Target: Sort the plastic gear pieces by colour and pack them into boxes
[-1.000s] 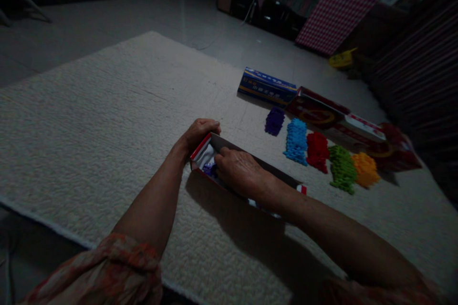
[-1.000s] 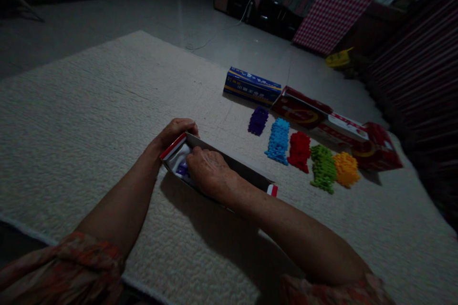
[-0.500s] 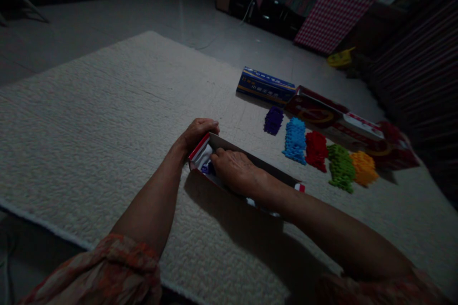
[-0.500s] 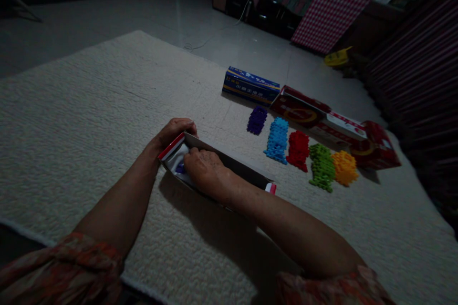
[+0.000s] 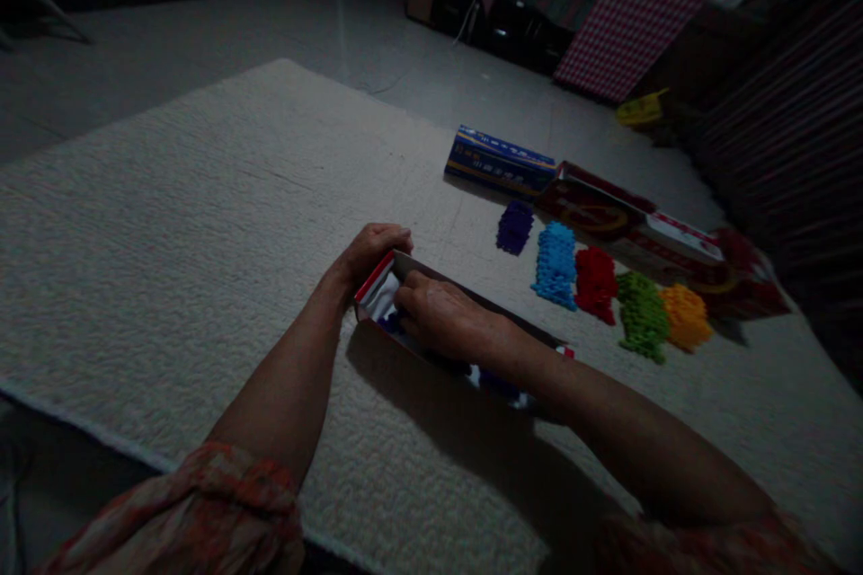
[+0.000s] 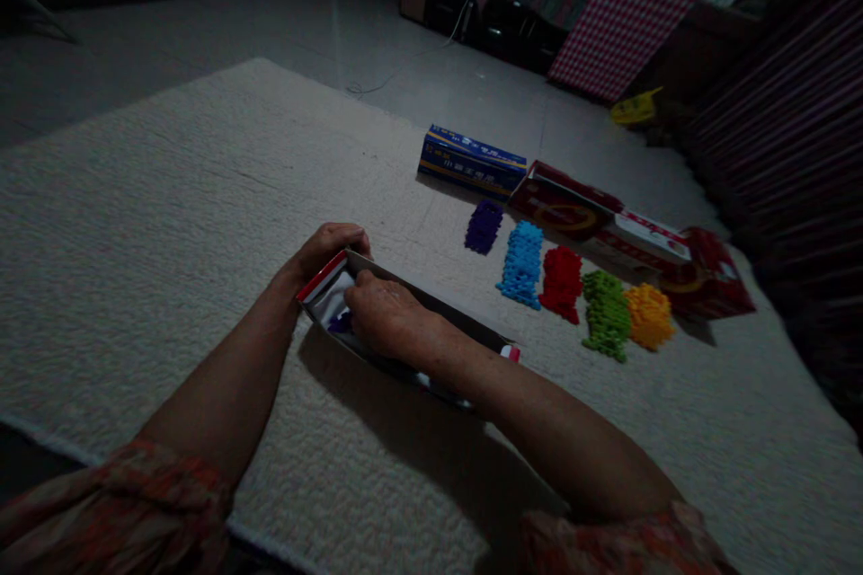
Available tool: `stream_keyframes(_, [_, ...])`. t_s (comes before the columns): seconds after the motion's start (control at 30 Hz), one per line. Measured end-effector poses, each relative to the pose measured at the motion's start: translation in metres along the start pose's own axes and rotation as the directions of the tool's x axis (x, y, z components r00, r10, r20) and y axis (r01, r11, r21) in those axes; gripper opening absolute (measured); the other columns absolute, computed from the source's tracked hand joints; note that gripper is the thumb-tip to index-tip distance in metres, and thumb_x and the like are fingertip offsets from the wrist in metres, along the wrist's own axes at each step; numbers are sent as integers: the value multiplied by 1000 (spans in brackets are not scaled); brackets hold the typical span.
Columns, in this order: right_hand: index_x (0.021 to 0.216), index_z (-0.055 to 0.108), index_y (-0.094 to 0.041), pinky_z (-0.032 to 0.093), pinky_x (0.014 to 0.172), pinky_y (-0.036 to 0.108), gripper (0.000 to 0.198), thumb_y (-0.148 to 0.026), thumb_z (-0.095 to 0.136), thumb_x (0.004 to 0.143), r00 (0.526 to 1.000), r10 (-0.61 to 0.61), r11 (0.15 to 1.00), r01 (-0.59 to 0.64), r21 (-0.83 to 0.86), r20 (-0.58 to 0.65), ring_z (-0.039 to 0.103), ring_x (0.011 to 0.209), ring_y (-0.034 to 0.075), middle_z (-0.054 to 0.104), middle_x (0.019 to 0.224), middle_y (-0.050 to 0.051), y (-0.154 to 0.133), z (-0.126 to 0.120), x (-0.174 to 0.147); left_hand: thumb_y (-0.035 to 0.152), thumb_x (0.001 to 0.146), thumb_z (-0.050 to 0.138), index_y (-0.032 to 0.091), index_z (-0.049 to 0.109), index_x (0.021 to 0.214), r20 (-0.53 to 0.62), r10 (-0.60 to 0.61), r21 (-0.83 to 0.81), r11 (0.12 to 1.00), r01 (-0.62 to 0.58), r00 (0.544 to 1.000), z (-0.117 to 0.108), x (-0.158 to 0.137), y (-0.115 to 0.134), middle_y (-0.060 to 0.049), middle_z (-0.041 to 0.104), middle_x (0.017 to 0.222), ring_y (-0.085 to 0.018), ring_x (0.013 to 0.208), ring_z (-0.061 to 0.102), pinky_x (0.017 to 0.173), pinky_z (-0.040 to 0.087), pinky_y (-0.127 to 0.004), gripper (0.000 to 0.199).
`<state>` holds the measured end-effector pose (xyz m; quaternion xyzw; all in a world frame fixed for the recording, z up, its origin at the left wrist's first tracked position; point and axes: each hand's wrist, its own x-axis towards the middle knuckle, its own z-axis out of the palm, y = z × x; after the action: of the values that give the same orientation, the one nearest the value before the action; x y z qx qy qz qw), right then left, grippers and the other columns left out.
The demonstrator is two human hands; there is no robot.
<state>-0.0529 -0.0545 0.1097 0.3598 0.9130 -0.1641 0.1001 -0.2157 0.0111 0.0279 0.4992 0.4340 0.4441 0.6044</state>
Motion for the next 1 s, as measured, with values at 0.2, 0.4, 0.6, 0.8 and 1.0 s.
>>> stream_keyframes(0.2, [102,71,-15,46,79,30,18,-16,55,93,1000,11,997,-13,76,27,62,89,19,69,103,11,5,0,2,39,80,63,16,65,64,-9,-8,-6,1000,8,1000,0,0,0,-2,64,62,-11,55,56,57,45,-26,28])
stream_keyframes(0.4, [109,72,-15,46,82,30,23,-16,56,93,997,19,990,-29,141,71,62,95,21,68,110,12,3,-2,2,40,81,63,16,66,64,0,3,12,1000,-3,1000,-1,0,-2,-3,64,62,-12,56,56,58,45,-26,29])
stream_keyframes(0.6, [103,75,-15,45,78,29,21,-13,59,89,998,-53,972,45,231,29,61,85,18,69,98,9,9,-6,2,39,80,63,16,65,63,-15,-8,0,1000,8,1000,0,0,0,-2,63,60,-12,54,55,56,44,-25,28])
stream_keyframes(0.8, [102,74,-16,42,73,27,21,-12,60,87,995,-98,945,99,313,-20,58,80,15,69,96,5,14,-4,3,41,79,63,16,64,64,-19,-7,4,1000,7,1000,0,0,0,-1,62,59,-12,53,55,55,44,-26,29])
stream_keyframes(1.0, [99,73,-18,44,72,27,18,-14,59,89,995,-103,929,95,358,2,60,77,15,72,91,3,12,5,6,40,81,62,17,65,64,7,-1,13,1000,1,1000,-1,0,0,-3,63,60,-12,54,56,56,45,-26,29])
